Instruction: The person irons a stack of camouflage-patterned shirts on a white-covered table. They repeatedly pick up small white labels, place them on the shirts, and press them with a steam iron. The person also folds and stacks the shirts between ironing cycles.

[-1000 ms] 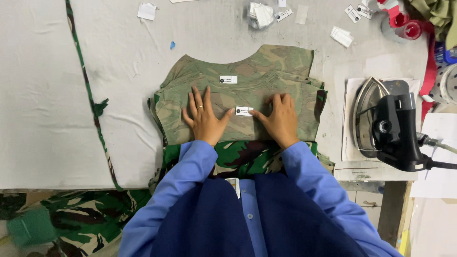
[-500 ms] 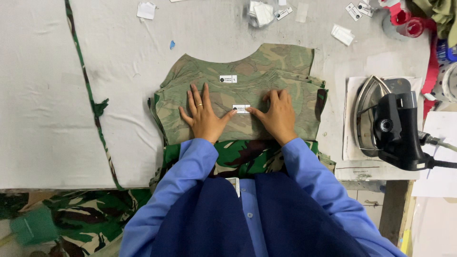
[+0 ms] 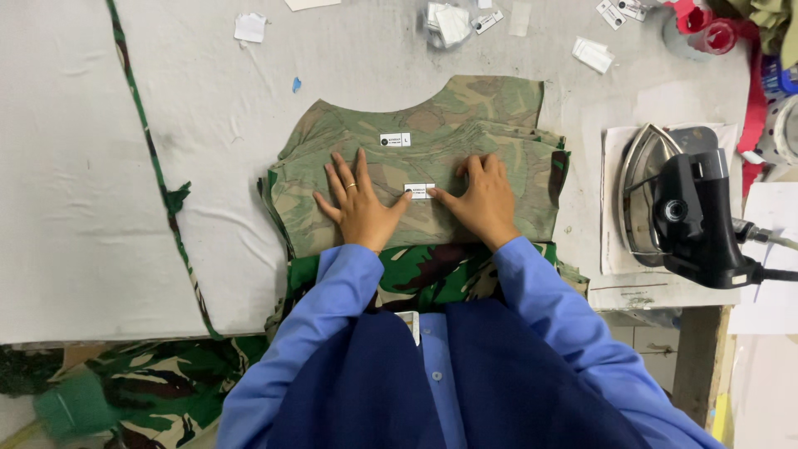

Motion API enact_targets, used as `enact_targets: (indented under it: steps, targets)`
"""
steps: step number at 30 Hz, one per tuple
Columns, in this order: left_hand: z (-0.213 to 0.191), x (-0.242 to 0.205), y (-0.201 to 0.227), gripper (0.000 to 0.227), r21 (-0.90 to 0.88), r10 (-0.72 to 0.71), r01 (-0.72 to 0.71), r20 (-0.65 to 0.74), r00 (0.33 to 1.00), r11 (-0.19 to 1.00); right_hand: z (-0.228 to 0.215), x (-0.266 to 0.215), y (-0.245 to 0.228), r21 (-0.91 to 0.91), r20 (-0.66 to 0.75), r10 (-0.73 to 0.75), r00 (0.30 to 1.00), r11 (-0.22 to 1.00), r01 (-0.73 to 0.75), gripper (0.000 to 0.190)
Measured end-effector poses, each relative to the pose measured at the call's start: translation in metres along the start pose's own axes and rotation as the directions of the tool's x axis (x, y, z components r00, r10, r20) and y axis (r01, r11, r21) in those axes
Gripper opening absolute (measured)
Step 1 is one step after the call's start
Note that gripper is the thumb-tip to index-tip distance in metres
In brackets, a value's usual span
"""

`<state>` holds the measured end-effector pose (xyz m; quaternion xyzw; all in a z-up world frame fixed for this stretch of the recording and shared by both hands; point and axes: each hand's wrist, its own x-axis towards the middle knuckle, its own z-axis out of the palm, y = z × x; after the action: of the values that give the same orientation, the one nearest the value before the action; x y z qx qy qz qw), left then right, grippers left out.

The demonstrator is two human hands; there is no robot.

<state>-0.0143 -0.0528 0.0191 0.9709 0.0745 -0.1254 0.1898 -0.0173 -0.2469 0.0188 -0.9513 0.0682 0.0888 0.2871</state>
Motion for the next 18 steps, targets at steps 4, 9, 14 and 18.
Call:
enact_targets:
  steps: [4,9,14,18]
  targets:
    - [0.005,0.005,-0.01,0.095,0.023,0.006,-0.006,0.005,1.0,1.0,-0.016,-0.006,0.008,0.053,0.012,-0.019,1.0,0.998,0.019,0.05]
    - [-0.018,0.028,-0.061,0.067,0.084,0.061,-0.056,-0.058,0.996,0.995,-0.131,-0.025,0.06,-0.163,-0.225,-0.087,0.97,0.985,0.05,0.04]
    - [-0.025,0.049,-0.105,0.054,0.05,0.056,-0.044,-0.262,0.964,0.998,-0.191,-0.034,0.216,-0.151,-0.315,0.195,0.929,0.956,-0.252,0.039]
    - [-0.007,0.063,-0.125,0.035,-0.089,0.127,-0.218,-0.583,0.803,0.972,-0.188,-0.022,0.209,-0.052,-0.154,0.354,0.923,0.929,-0.365,0.041]
